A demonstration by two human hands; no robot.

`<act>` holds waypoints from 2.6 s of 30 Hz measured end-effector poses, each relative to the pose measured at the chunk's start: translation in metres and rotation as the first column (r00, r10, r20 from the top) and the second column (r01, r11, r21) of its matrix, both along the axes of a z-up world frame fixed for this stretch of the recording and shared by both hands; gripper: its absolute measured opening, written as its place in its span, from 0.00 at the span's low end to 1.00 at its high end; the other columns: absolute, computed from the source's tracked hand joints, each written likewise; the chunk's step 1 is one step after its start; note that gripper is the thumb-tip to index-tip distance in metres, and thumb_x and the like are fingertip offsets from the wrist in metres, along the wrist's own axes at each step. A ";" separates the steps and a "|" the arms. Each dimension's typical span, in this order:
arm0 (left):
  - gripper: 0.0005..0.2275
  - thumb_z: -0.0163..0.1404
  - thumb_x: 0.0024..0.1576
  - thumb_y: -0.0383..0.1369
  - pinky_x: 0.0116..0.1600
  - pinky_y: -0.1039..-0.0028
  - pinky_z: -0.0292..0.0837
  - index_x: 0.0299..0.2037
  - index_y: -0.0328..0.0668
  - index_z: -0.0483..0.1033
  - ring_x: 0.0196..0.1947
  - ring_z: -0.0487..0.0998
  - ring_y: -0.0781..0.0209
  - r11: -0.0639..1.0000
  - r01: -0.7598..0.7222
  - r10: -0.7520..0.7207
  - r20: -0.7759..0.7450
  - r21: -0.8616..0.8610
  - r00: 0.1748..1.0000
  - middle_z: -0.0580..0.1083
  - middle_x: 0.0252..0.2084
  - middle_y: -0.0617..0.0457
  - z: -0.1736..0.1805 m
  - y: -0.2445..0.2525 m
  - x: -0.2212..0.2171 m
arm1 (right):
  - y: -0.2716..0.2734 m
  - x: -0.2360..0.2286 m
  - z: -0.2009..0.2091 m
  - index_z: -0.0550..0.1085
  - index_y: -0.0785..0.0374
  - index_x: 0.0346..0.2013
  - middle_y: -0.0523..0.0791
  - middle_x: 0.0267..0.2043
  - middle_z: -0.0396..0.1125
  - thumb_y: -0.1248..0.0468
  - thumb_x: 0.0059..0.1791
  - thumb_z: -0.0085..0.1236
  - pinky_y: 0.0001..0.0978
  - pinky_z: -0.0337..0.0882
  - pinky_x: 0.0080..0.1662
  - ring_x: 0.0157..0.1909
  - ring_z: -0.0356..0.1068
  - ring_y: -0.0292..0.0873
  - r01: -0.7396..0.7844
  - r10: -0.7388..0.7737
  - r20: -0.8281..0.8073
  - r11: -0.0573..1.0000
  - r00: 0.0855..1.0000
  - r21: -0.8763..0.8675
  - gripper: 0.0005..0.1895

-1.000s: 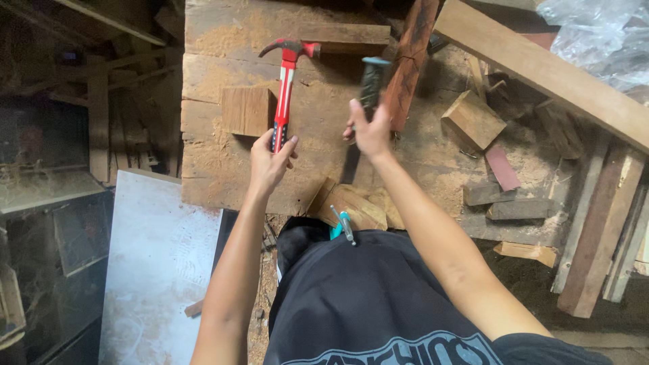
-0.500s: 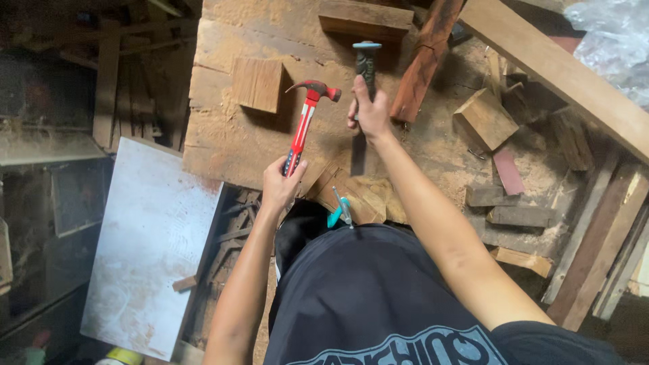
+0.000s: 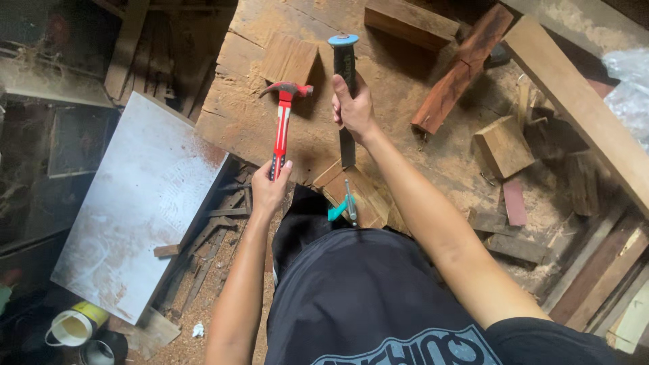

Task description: The person uses a chisel and hammer to carve a small wooden block on a workbench. They repeatedly strike the chisel to remove material, then reposition the block and continue carving.

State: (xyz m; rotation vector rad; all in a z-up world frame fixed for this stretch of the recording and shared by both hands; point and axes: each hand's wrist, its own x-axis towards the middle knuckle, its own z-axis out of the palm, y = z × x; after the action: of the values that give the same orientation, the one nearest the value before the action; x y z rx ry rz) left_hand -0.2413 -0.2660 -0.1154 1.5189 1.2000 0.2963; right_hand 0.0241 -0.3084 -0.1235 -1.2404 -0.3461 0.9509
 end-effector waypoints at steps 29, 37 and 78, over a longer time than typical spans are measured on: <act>0.27 0.58 0.60 0.28 0.62 0.64 0.68 0.68 0.34 0.61 0.60 0.71 0.50 0.849 0.167 -0.326 0.248 0.501 0.912 0.69 0.62 0.38 -0.025 0.031 0.087 | 0.015 -0.016 -0.046 0.68 0.60 0.53 0.39 0.40 0.69 0.52 0.58 0.47 0.25 0.73 0.42 0.41 0.70 0.31 -0.268 0.266 0.097 0.963 0.959 0.012 0.16; 0.22 0.57 0.56 0.25 0.53 0.71 0.76 0.60 0.35 0.66 0.48 0.78 0.62 0.966 0.035 0.141 0.635 -0.256 0.760 0.75 0.49 0.50 -0.019 0.045 0.126 | 0.004 -0.004 -0.021 0.68 0.65 0.56 0.42 0.47 0.64 0.53 0.63 0.43 0.29 0.69 0.52 0.49 0.63 0.33 -0.401 0.425 0.227 0.904 0.876 -0.146 0.18; 0.28 0.39 0.60 0.65 0.39 0.66 0.64 0.38 0.44 0.65 0.24 0.61 0.61 0.758 0.011 0.566 0.666 -0.652 0.485 0.61 0.23 0.54 -0.004 0.033 0.096 | -0.141 0.035 -0.063 0.69 0.61 0.57 0.41 0.34 0.69 0.59 0.59 0.44 0.27 0.70 0.25 0.24 0.67 0.33 -0.003 0.070 0.108 0.850 0.992 -0.527 0.15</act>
State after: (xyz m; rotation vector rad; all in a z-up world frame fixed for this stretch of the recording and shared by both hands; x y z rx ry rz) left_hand -0.1455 -0.2329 -0.1194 0.4258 0.6137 0.7344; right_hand 0.0589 -0.4494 -0.1865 -1.8089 -0.2074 1.0418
